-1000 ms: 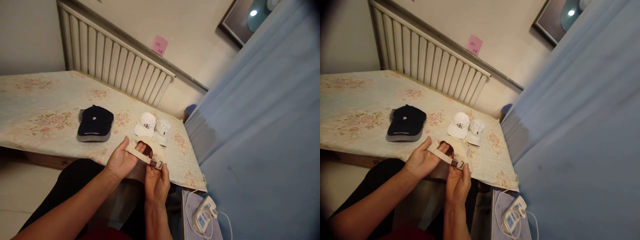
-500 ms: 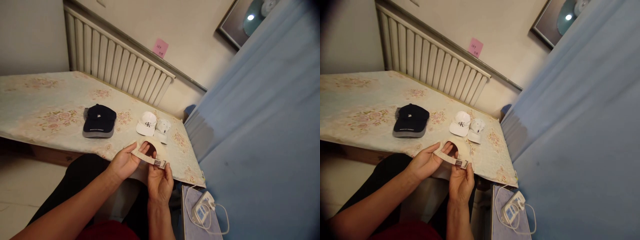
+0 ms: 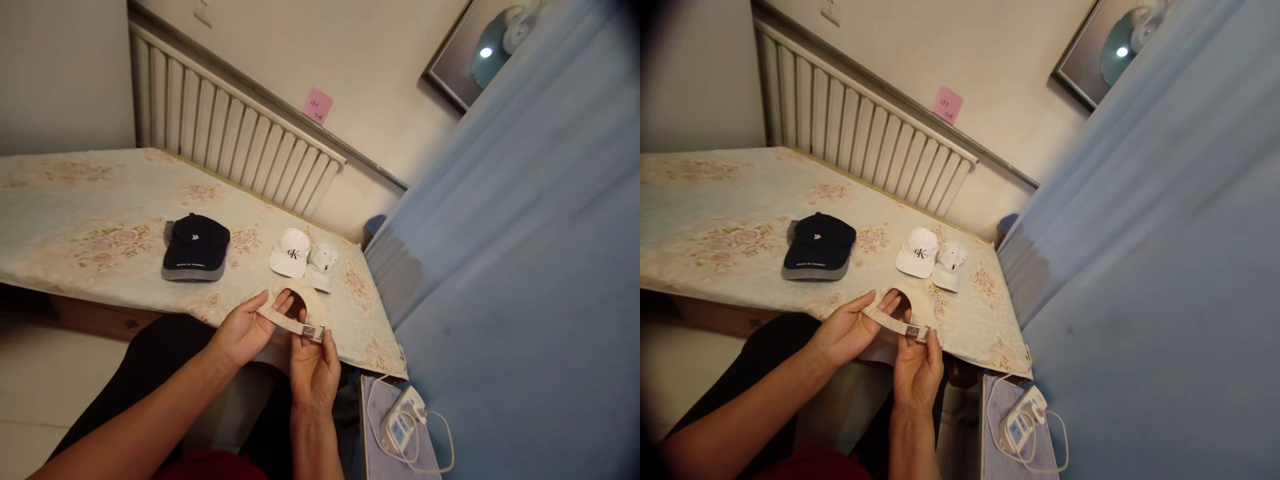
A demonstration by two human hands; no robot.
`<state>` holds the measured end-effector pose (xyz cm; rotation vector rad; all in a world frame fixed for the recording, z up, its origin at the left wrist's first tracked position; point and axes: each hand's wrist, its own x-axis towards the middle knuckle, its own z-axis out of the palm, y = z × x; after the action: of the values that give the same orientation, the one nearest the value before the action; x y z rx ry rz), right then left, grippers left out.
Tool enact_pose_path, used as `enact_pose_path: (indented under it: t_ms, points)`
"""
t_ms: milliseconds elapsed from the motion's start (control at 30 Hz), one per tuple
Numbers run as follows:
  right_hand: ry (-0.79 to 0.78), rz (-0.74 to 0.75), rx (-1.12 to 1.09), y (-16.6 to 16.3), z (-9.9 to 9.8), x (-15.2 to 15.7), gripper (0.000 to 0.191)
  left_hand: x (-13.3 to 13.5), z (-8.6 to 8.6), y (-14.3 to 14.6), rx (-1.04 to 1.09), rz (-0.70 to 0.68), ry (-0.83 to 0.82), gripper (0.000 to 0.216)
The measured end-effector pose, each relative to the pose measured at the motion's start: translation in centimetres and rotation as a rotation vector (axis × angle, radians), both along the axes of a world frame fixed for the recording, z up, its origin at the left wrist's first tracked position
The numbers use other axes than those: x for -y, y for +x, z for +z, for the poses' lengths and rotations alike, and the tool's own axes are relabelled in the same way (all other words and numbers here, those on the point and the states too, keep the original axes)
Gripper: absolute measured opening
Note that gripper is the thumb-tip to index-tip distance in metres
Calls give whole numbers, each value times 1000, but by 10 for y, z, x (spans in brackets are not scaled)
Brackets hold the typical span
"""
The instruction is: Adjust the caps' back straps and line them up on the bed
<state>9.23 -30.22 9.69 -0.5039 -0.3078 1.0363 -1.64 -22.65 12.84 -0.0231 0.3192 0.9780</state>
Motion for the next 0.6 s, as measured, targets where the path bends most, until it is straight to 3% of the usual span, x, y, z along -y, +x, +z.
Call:
enact_pose_path:
  t_ms: [600]
  points:
    - [-38, -1, -10, -2, -10, -19, 25, -20, -21, -4, 2, -8, -24, 43]
